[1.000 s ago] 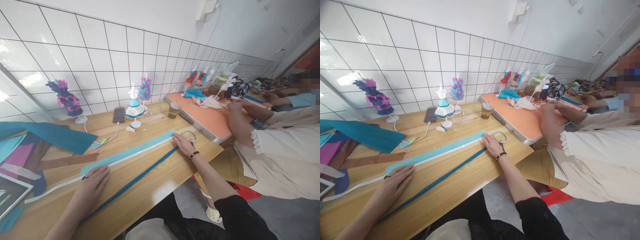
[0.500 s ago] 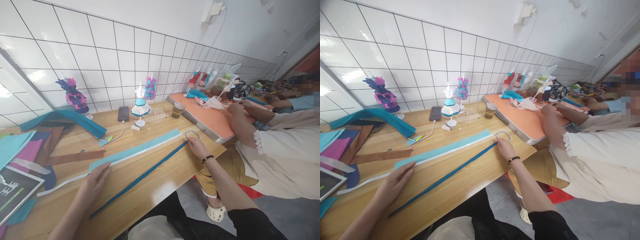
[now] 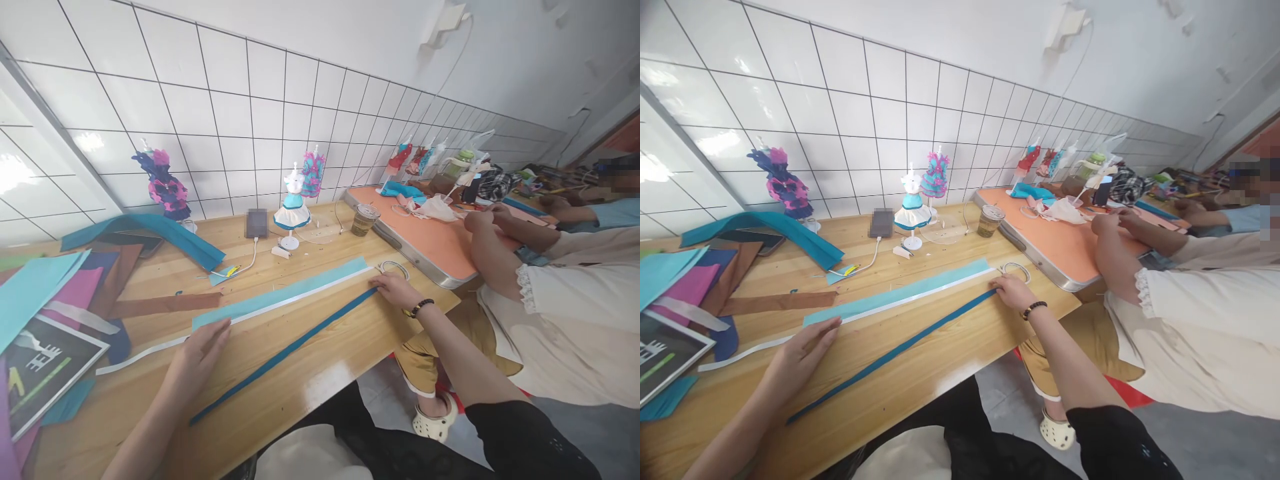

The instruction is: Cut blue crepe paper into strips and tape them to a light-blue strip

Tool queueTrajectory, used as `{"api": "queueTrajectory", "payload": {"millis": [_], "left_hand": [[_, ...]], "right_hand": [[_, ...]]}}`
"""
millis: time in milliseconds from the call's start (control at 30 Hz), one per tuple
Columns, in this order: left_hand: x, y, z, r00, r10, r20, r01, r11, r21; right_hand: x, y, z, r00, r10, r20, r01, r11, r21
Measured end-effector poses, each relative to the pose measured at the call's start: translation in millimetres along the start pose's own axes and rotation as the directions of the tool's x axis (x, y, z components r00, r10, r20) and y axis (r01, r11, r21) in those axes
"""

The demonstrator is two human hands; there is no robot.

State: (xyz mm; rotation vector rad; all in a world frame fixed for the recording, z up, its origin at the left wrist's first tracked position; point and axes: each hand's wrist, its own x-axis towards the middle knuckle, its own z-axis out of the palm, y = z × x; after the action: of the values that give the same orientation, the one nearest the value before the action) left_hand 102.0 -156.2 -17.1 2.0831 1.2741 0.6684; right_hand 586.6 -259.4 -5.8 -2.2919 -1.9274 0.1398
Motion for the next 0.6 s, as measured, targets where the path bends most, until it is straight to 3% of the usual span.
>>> {"api": "queueTrajectory", "payload": {"millis": [267, 467, 600], "left_hand": [[0, -2, 1.6, 0.997, 0.077, -0.004, -0.076, 0.997, 0.025], [-3, 3, 5.0, 0.990, 0.140, 0.000, -0.140, 0.990, 0.022], [-8, 15, 7.5, 0.944, 0.284, 0.166, -0.298, 0.953, 0.063]], "right_hand": [[-6, -9, -19, 0.998, -0.006, 0.065, 0.006, 1.000, 0.001], [-17, -16, -35, 0.993, -0.003, 0.114, -0.011, 0.993, 0.115], [-21, -11, -43, 0.985, 0.033, 0.172, -0.092, 0.933, 0.348]]}}
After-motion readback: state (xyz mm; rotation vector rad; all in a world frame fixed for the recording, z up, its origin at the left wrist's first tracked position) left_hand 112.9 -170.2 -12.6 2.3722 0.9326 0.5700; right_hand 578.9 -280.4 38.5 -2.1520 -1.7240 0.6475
